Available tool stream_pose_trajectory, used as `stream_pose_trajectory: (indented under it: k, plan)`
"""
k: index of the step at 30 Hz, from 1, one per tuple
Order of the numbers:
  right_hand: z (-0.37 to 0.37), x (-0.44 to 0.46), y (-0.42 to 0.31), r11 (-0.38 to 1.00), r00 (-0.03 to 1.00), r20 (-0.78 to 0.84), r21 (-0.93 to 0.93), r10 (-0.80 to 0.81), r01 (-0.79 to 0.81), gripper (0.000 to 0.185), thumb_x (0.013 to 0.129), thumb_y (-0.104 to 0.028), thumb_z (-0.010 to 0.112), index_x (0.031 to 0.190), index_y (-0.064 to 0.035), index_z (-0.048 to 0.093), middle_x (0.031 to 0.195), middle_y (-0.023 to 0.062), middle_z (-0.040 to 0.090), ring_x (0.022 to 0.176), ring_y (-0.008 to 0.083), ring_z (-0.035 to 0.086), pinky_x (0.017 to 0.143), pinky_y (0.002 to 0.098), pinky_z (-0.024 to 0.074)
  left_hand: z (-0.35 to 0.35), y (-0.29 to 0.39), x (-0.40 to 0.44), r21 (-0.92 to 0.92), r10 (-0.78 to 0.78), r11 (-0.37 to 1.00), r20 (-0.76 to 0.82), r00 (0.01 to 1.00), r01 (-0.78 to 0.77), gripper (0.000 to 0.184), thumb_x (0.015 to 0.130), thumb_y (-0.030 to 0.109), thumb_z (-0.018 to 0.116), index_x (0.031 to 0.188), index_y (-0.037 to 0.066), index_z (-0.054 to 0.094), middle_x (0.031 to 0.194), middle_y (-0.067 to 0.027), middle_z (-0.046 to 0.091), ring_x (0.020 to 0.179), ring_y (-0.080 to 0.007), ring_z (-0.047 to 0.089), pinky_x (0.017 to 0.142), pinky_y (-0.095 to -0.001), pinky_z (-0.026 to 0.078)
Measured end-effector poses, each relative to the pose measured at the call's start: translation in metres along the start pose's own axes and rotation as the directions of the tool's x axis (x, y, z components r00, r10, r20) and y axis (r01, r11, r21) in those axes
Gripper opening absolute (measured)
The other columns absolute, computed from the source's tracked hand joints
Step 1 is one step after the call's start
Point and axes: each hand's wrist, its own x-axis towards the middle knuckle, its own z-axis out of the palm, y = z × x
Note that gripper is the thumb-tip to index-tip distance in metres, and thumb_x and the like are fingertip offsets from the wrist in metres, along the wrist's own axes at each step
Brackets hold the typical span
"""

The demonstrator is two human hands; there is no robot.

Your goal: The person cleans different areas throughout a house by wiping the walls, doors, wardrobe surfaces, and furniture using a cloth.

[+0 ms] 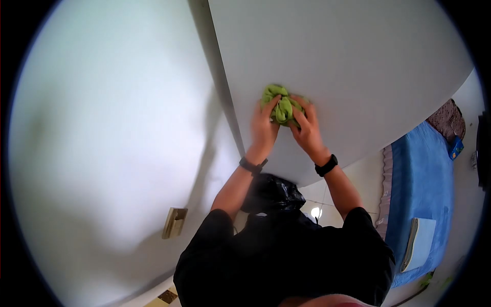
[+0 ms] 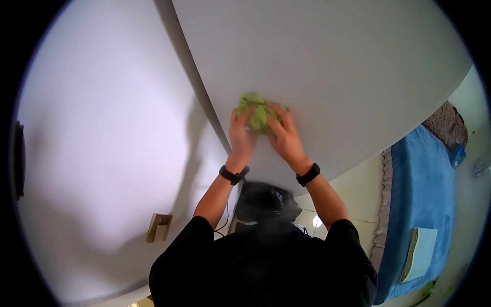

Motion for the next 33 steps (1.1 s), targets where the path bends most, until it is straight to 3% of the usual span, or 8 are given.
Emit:
stream_pose_trajectory:
  k: [2, 6, 11, 18, 21, 24, 28, 33]
  plan:
    - [-0.012, 0.017, -0.006, 1.000, 0.998, -0.061, -0.025, -0.014, 0.013, 0.049, 0.067, 0.011, 0.062, 0.114, -0.0041, 0.059, 0.131, 0.0123, 0.050, 0.107, 0.0361, 0.051, 0.090, 0.0417, 0.0456, 0.001, 0.016, 0.024, -0.051, 0.106, 0.993, -0.045, 0.993, -0.109, 0.057, 0.067, -0.010, 0.063, 0.118, 0.015, 0.062, 0.104, -0.0125, 0.059, 0.089, -0.0334, 0.060, 0.072, -0.0371, 0.051]
    - [-0.050, 0.023, 0.001, 0.987, 0.960, -0.275, -0.163, -0.052, 0.007, 0.046, 0.071, 0.007, 0.062, 0.115, -0.0006, 0.054, 0.131, 0.0179, 0.048, 0.108, 0.0369, 0.050, 0.090, 0.0444, 0.0447, 0.030, 0.051, 0.050, -0.090, 0.337, 0.936, -0.062, 0.939, -0.341, 0.057, 0.065, -0.007, 0.066, 0.117, 0.016, 0.063, 0.100, -0.0114, 0.058, 0.084, -0.0316, 0.060, 0.066, -0.0382, 0.052]
    - [-0.066, -0.053, 0.053, 0.932, 0.905, -0.425, -0.338, -0.032, -0.126, 0.045, 0.078, 0.001, 0.057, 0.120, 0.0014, 0.041, 0.126, 0.0260, 0.046, 0.112, 0.0395, 0.045, 0.095, 0.0492, 0.0388, 0.070, 0.075, 0.024, -0.176, 0.440, 0.895, 0.183, 0.879, -0.411, 0.052, 0.067, 0.000, 0.067, 0.117, 0.016, 0.062, 0.095, -0.0095, 0.056, 0.080, -0.0286, 0.060, 0.063, -0.0367, 0.051]
    - [-0.015, -0.147, 0.083, 0.928, 0.949, -0.291, -0.306, 0.121, -0.212, 0.047, 0.076, 0.005, 0.059, 0.118, 0.0007, 0.038, 0.115, 0.0250, 0.043, 0.105, 0.0416, 0.045, 0.091, 0.0515, 0.0396, 0.103, -0.007, -0.049, -0.239, 0.425, 0.898, 0.266, 0.865, -0.369, 0.047, 0.070, 0.002, 0.068, 0.116, 0.014, 0.062, 0.094, -0.0093, 0.056, 0.082, -0.0289, 0.060, 0.063, -0.0381, 0.051]
    - [0.010, -0.143, 0.069, 0.944, 0.973, -0.181, -0.271, 0.141, -0.187, 0.040, 0.076, 0.007, 0.058, 0.114, 0.0021, 0.044, 0.114, 0.0256, 0.044, 0.101, 0.0425, 0.047, 0.087, 0.0519, 0.0415, 0.083, -0.043, -0.068, -0.148, 0.289, 0.956, 0.348, 0.892, -0.252, 0.048, 0.069, 0.003, 0.069, 0.116, 0.013, 0.062, 0.099, -0.0111, 0.058, 0.087, -0.0314, 0.061, 0.068, -0.0393, 0.052]
    - [0.033, -0.124, 0.061, 0.978, 0.988, -0.040, -0.143, 0.150, -0.155, 0.048, 0.074, 0.006, 0.060, 0.119, 0.0008, 0.044, 0.119, 0.0237, 0.043, 0.106, 0.0405, 0.045, 0.090, 0.0476, 0.0409, 0.058, -0.074, -0.066, -0.077, 0.273, 0.962, 0.294, 0.916, -0.263, 0.049, 0.069, 0.001, 0.069, 0.116, 0.013, 0.062, 0.105, -0.0126, 0.060, 0.090, -0.0327, 0.062, 0.072, -0.0400, 0.052]
    - [0.052, -0.066, 0.032, 0.995, 0.991, 0.094, -0.037, 0.092, -0.089, 0.052, 0.071, 0.007, 0.065, 0.121, -0.0006, 0.050, 0.121, 0.0196, 0.046, 0.105, 0.0387, 0.046, 0.089, 0.0436, 0.0430, 0.017, -0.077, -0.043, 0.020, 0.119, 0.992, 0.087, 0.989, -0.121, 0.048, 0.069, -0.002, 0.068, 0.115, 0.012, 0.064, 0.107, -0.0131, 0.061, 0.089, -0.0319, 0.063, 0.074, -0.0388, 0.052]
    - [0.034, -0.006, 0.008, 1.000, 0.999, 0.052, 0.026, -0.017, 0.016, 0.055, 0.070, 0.005, 0.070, 0.122, -0.0027, 0.051, 0.124, 0.0167, 0.048, 0.106, 0.0379, 0.047, 0.090, 0.0433, 0.0433, 0.003, -0.051, -0.003, 0.030, 0.114, 0.993, -0.115, 0.987, -0.112, 0.047, 0.068, -0.006, 0.068, 0.113, 0.008, 0.066, 0.106, -0.0134, 0.062, 0.091, -0.0298, 0.063, 0.077, -0.0354, 0.052]
